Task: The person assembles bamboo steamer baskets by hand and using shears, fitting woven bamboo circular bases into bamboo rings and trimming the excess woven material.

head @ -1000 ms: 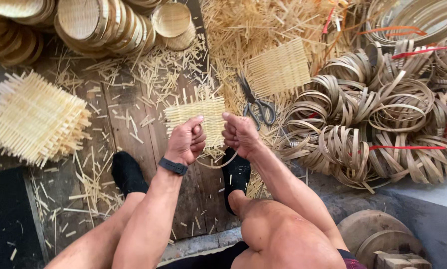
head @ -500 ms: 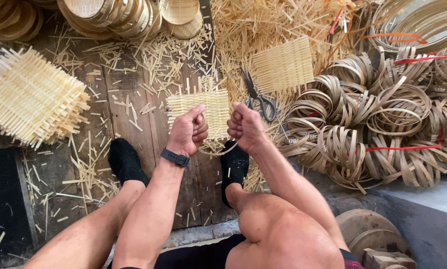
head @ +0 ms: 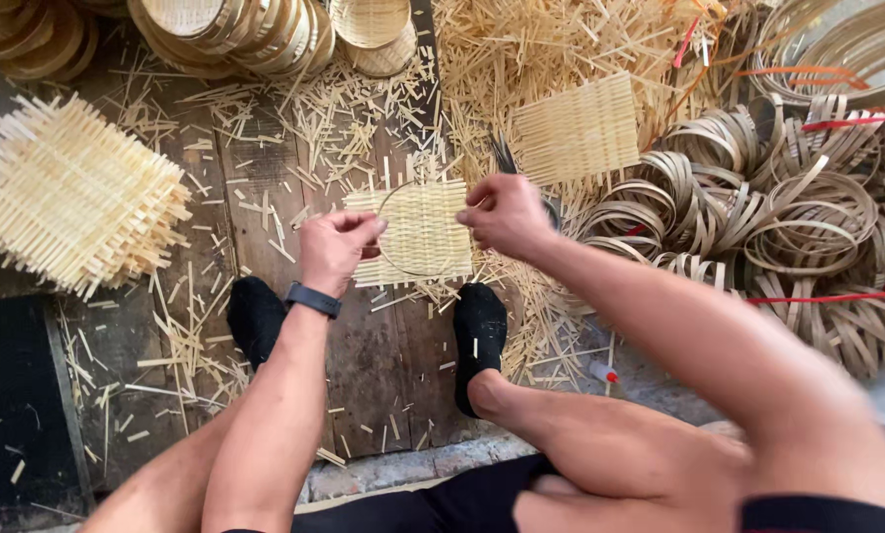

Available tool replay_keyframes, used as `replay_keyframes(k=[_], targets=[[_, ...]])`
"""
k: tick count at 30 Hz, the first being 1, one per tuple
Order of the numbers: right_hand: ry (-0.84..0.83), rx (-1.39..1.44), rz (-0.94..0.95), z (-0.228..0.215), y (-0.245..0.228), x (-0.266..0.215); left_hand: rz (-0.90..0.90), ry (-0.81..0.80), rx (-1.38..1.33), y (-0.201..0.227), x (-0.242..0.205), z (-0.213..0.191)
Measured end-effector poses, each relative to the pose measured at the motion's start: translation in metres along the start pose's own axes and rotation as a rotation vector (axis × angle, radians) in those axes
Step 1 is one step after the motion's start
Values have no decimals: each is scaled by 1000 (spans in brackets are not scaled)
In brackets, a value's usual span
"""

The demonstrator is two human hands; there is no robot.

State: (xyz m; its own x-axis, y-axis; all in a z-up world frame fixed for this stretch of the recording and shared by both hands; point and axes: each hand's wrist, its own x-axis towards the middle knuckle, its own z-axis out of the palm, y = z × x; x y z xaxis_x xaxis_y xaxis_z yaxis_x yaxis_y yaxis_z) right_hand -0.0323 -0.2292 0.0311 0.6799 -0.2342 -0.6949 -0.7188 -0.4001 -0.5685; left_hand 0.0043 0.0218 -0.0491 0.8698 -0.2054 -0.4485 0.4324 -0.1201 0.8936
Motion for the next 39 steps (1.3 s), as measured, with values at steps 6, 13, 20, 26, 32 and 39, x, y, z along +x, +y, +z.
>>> replay_keyframes(k=[6,13,20,26,32,39], targets=[[215,-43,-75,81,68,71,213,222,620,-71,35,1],[390,-3,-111,106,99,84,210,277,629,-93,31,-1],[495,45,-220,108,106,75,77,304,647,-99,40,3],[449,-68,-190,104,104,83,-77,286,552,-103,49,3],[435,-68,-166,100,100,87,-151,245,497,-108,59,-6],[412,16,-118,100,95,82,-201,261,569,-97,67,-1]])
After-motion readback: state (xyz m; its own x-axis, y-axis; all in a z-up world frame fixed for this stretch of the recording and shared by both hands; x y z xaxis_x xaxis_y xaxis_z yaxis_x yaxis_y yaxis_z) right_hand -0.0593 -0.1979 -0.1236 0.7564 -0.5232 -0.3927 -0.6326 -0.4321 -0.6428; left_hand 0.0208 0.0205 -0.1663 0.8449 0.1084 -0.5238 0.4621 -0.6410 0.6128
